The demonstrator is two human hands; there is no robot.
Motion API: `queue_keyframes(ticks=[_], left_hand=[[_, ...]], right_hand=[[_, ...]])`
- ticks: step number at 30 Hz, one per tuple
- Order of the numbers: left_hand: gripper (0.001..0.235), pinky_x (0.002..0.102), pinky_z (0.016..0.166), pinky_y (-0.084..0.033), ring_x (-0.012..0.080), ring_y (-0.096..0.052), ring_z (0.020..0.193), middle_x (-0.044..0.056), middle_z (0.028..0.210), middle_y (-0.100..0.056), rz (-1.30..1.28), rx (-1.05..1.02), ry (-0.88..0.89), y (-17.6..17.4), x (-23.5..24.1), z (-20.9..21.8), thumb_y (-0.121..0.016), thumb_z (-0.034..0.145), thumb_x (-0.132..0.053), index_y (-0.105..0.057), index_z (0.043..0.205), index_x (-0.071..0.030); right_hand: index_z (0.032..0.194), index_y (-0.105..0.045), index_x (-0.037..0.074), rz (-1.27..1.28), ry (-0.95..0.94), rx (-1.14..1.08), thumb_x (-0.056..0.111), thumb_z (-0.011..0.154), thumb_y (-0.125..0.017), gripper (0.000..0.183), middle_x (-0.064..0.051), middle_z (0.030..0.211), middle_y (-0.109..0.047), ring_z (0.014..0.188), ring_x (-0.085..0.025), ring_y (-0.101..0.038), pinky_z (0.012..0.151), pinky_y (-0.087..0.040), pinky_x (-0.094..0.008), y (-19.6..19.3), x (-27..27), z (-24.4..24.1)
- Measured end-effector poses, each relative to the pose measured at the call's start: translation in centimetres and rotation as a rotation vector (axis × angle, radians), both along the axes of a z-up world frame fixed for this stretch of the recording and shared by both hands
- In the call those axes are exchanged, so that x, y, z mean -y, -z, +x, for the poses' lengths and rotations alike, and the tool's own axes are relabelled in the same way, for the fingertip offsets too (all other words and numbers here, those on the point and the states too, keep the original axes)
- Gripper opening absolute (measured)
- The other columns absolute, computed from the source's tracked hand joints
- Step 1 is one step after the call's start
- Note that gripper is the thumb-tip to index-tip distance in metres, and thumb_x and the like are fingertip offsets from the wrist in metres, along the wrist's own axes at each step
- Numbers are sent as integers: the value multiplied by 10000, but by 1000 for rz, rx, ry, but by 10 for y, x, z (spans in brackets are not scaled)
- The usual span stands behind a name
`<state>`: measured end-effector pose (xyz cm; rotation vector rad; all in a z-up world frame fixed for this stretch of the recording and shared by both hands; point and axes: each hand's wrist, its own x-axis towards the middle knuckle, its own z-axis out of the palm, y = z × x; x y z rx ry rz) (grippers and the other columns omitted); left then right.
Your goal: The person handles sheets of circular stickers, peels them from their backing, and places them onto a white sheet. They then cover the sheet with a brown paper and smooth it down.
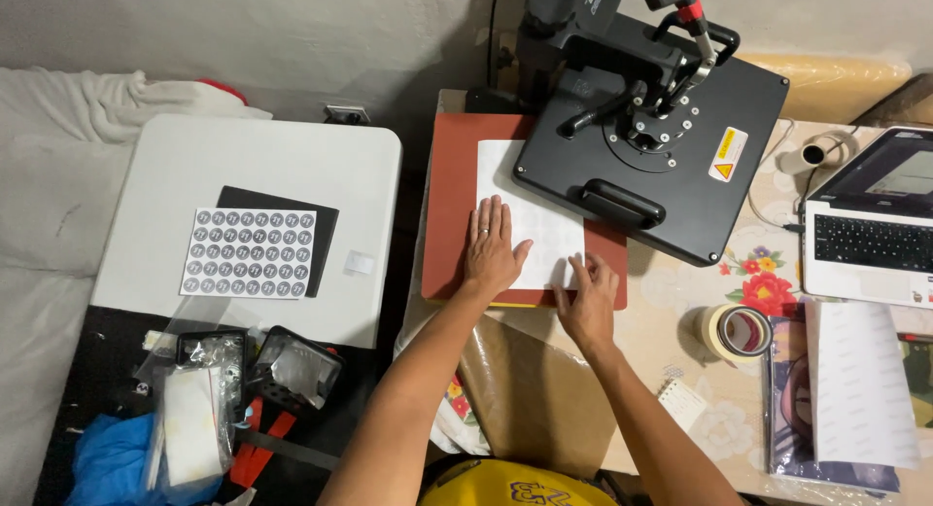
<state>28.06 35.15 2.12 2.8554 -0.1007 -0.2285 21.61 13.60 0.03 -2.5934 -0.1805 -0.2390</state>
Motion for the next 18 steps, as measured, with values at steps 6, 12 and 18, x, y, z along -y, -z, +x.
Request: queue_keyframes(ticks=[6, 12, 18], left_hand=[[808, 586, 1446, -94, 458, -179, 1744, 301, 1855, -248, -71, 288, 43, 52, -7, -2, -481, 1178, -505, -347, 1742, 58], [848, 577, 1448, -70, 422, -107, 1762, 266, 1884, -170, -10, 241, 125, 43, -3, -26, -505, 1171, -506, -285, 1760, 62], [689, 562, 1410, -248, 435, -272, 1719, 283, 1818, -356, -19, 222, 149, 54, 8, -29, -548, 1180, -383, -430, 1692, 63]], right_hand=[[1389, -735, 141, 81, -276, -673, 347, 1057, -767, 391, -76, 1350, -761, 1157, -279, -802, 1027, -711, -405, -1, -5, -139], [1479, -491, 226, 7, -296, -928, 615, 808, -1001, 929, -139, 1485, -671, 1207, -411, -759, 974, -626, -554, 43, -44, -203], [1694, -409, 66, -537, -638, -435, 848, 787, -902, 1295, -162, 1374, -572, 1153, -351, -552, 982, -486, -487, 61, -62, -206]])
